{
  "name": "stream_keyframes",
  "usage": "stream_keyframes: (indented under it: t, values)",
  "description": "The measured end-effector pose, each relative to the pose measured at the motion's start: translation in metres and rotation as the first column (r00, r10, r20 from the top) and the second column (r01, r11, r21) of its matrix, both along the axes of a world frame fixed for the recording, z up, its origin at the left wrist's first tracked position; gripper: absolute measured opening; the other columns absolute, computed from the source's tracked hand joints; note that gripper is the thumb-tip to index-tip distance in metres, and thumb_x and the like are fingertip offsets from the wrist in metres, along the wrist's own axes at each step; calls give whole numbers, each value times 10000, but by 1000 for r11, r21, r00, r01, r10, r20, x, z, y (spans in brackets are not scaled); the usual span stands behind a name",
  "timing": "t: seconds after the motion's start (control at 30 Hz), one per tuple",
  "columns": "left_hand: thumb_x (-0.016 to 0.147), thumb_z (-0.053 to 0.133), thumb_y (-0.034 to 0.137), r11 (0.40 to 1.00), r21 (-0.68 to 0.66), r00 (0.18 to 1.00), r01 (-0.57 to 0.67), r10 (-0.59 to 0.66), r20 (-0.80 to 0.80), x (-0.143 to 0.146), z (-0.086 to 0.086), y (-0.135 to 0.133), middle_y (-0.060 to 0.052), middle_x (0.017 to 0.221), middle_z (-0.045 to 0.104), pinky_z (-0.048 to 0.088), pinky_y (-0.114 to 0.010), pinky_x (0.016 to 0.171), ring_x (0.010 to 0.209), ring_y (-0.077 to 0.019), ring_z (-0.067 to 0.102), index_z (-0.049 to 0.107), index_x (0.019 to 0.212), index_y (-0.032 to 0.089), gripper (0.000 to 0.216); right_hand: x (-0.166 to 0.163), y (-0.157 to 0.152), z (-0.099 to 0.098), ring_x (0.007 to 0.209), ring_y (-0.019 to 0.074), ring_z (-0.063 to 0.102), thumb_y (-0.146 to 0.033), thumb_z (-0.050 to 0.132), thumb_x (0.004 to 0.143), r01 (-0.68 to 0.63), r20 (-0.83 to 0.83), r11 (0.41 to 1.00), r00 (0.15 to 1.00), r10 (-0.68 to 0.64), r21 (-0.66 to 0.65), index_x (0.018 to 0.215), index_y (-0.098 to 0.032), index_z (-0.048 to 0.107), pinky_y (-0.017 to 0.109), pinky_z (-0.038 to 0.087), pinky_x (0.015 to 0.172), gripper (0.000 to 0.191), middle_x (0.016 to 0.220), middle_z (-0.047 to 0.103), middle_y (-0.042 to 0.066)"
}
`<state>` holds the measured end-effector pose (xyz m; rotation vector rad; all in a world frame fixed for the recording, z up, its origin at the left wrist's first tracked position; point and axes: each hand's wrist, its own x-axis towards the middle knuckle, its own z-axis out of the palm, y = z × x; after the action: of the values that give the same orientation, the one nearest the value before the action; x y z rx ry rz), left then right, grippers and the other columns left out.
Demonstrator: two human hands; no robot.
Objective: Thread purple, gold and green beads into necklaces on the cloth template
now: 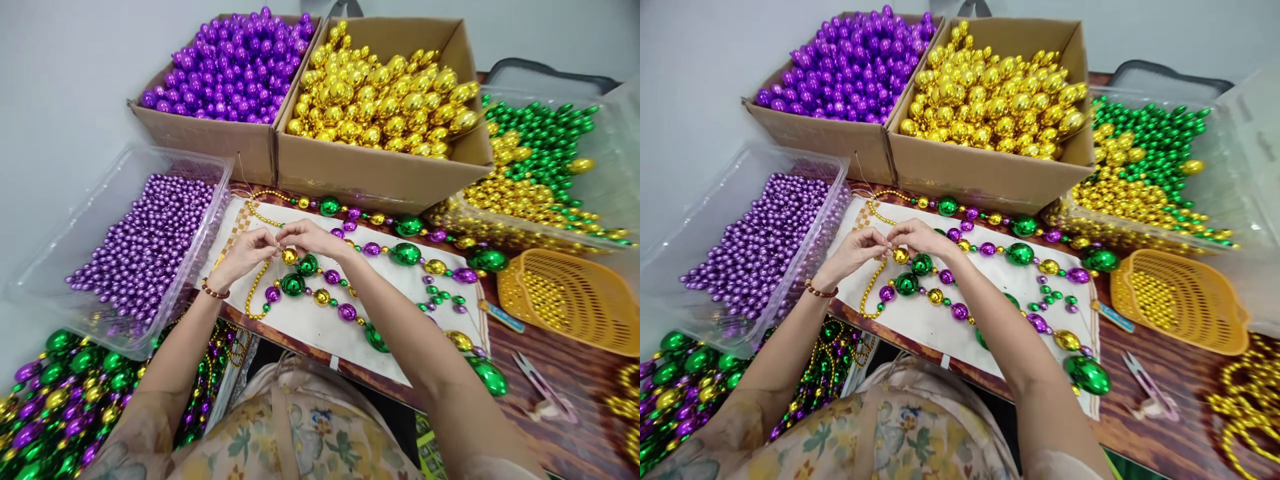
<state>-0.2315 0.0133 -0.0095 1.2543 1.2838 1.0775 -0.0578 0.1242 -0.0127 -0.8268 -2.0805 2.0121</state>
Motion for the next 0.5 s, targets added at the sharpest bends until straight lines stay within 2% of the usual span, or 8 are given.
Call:
stream_keyframes:
  t: [0.2, 0.4, 0.5]
  values:
    - [787, 734, 282, 1000, 23, 1000, -16, 16, 17, -1, -9, 4, -26, 749, 701, 504, -252, 650, 681, -120, 636, 633, 765, 176, 148, -4, 10, -2, 406, 43, 465, -166, 626, 800, -90, 27, 992, 995, 93, -83, 909, -174, 743, 182, 282, 391, 160, 661, 681, -33]
    - [776, 740, 286, 998, 23, 998, -57, 57, 13, -6, -18, 7, -20, 745, 688, 491, -240, 626, 655, -111, 619, 629, 769, 169, 161, -6, 11, -9, 403, 52, 470, -153, 609, 831, -94, -6, 992, 996, 94, -87, 902, -164, 735, 187, 341, 404, 144, 624, 653, -33]
    - [765, 731, 278, 995, 17, 995, -98, 98, -30, -9, -24, 8, -16, 739, 688, 486, -235, 616, 653, -113, 621, 625, 768, 167, 153, -7, 11, -18, 394, 66, 493, -155, 617, 844, -26, 34, 998, 999, 28, -53, 948, -147, 715, 189, 358, 396, 143, 594, 633, -30]
